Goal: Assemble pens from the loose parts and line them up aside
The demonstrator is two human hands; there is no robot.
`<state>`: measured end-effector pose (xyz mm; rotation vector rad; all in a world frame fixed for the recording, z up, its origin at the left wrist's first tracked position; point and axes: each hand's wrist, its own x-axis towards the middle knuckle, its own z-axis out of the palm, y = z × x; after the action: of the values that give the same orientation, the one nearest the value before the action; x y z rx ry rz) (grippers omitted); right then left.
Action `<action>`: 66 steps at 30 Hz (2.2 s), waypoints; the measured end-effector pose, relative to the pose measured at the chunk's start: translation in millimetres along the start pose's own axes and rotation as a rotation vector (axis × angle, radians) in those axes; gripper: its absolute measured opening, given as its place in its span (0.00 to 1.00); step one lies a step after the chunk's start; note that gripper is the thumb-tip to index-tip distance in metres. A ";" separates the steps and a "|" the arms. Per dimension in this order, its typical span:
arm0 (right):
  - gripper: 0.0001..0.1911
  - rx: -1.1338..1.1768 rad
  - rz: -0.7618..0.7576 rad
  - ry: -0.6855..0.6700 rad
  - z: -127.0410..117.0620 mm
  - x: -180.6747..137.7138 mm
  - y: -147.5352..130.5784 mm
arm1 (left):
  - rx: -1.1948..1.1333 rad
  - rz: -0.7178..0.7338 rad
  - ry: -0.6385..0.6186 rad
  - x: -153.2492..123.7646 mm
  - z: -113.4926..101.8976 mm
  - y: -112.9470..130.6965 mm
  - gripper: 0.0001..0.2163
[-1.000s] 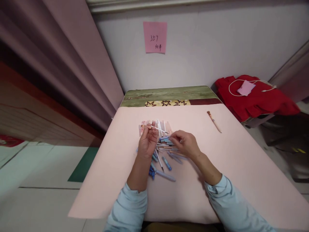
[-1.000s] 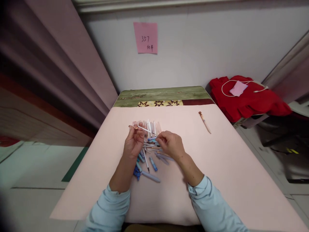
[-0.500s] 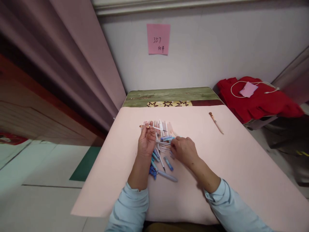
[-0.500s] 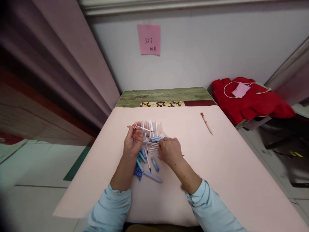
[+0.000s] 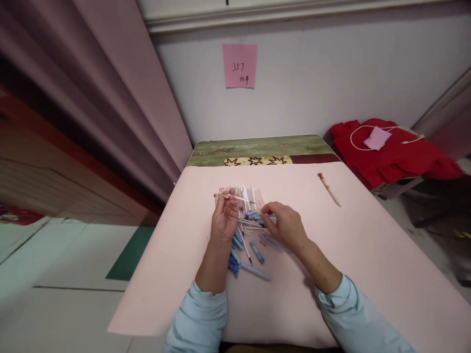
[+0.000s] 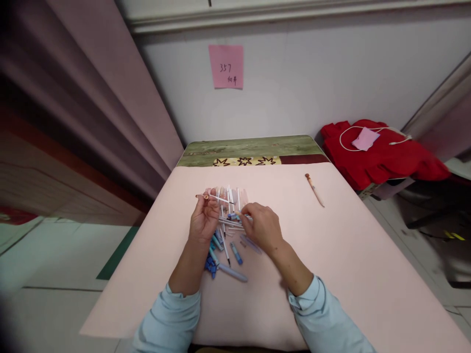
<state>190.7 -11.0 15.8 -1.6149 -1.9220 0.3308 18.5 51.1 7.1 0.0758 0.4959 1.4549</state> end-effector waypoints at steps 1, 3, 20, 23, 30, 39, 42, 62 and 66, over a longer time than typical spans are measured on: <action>0.10 0.065 0.029 -0.001 0.5 0.4 1.7 | 0.001 -0.003 -0.002 -0.3 0.1 -0.2 0.12; 0.11 0.180 0.084 -0.027 3.7 0.8 4.8 | 0.002 -0.007 -0.005 -0.6 0.2 -0.8 0.13; 0.09 0.713 0.237 0.094 18.2 4.0 15.8 | 0.001 0.000 -0.005 -1.4 0.7 -1.4 0.12; 0.09 0.679 0.242 0.105 19.5 3.1 17.8 | 0.013 0.006 -0.006 -2.0 1.2 -1.7 0.12; 0.08 0.656 0.273 0.106 18.3 3.3 17.1 | 0.021 -0.008 -0.033 -1.6 -1.1 -3.7 0.12; 0.09 0.689 0.269 0.100 19.8 2.7 15.7 | 0.039 -0.042 -0.072 -2.4 -3.3 -9.5 0.12; 0.09 0.689 0.268 0.093 19.8 2.8 14.6 | 0.060 -0.067 -0.079 -2.3 -3.7 -10.5 0.12; 0.09 0.687 0.276 0.079 23.1 3.2 18.8 | 0.118 -0.052 -0.146 0.3 -9.8 -13.2 0.07; 0.09 0.690 0.266 0.084 22.7 3.5 17.7 | 0.127 -0.047 -0.140 -0.5 -8.6 -13.5 0.07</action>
<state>191.4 0.6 -10.8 -1.3671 -1.3102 0.9058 27.9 46.7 -5.1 0.2639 0.4722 1.3604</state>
